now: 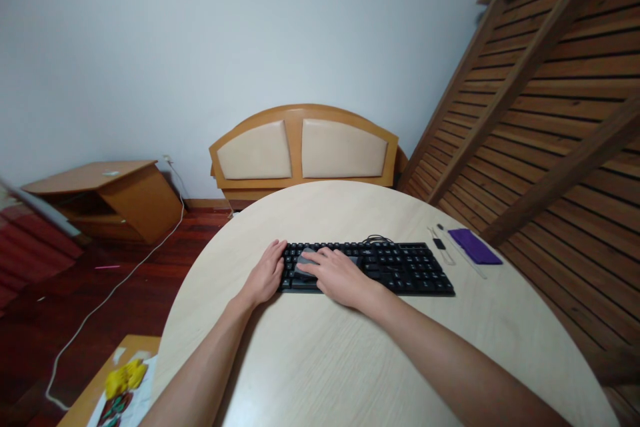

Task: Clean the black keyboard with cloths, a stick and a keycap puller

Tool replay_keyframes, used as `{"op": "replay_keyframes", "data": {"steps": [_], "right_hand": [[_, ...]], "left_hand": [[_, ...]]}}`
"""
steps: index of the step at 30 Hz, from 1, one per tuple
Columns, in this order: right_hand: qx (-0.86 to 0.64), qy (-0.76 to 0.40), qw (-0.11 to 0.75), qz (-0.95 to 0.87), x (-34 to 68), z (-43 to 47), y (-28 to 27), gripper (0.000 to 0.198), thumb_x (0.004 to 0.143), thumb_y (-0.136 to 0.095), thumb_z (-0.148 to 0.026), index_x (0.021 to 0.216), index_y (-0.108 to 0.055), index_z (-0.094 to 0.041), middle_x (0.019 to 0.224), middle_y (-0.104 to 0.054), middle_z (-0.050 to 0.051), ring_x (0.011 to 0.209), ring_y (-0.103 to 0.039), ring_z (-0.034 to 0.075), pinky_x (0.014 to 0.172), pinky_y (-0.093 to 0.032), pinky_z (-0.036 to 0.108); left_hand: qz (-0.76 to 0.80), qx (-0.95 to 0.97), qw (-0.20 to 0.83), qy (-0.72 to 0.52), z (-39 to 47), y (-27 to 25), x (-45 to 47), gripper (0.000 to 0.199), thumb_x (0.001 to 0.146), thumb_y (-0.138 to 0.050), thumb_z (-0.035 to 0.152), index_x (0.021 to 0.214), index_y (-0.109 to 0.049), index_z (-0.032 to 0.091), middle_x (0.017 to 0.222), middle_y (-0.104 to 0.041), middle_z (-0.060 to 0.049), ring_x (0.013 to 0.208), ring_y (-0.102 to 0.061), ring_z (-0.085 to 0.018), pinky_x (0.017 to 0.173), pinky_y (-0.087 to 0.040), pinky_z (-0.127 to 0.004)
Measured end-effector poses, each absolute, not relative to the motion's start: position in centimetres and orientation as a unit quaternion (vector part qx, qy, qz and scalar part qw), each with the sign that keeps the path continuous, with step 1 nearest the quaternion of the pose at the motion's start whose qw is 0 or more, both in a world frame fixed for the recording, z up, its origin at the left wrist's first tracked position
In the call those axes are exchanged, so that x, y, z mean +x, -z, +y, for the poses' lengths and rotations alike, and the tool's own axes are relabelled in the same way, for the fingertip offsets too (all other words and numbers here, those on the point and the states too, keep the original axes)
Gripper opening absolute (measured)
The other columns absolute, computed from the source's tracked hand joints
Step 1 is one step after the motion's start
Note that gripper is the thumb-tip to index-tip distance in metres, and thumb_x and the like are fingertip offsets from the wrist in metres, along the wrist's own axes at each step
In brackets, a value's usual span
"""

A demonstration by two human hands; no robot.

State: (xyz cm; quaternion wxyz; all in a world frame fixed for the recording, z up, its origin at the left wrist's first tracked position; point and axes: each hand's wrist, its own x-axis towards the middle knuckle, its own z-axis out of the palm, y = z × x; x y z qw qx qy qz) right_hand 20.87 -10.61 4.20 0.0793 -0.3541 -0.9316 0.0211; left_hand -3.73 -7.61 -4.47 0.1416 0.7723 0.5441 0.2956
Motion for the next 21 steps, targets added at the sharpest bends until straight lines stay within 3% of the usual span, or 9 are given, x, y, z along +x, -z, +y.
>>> {"op": "replay_keyframes", "data": {"steps": [17, 21], "right_hand": [[-0.444, -0.039, 0.032, -0.894, 29.6, -14.6, -4.5, 0.062, 0.078, -0.053, -0.003, 0.133, -0.066, -0.029, 0.147, -0.058, 0.003, 0.119, -0.058, 0.030, 0.094, -0.051, 0.048], [-0.448, -0.059, 0.063, -0.890, 29.4, -13.4, -6.2, 0.061, 0.078, -0.053, -0.005, 0.133, -0.066, -0.029, 0.145, -0.060, 0.003, 0.124, -0.057, 0.028, 0.103, -0.046, 0.046]], "left_hand": [[0.558, 0.769, 0.120, -0.287, -7.6, 4.5, -3.6, 0.051, 0.098, -0.035, 0.025, 0.145, -0.049, 0.012, 0.152, -0.051, -0.013, 0.147, -0.038, -0.026, 0.124, -0.029, -0.051], [0.560, 0.769, 0.119, -0.284, -7.7, 4.6, -3.6, 0.051, 0.099, -0.034, 0.027, 0.146, -0.048, 0.014, 0.153, -0.050, -0.012, 0.148, -0.037, -0.026, 0.124, -0.028, -0.050]]}}
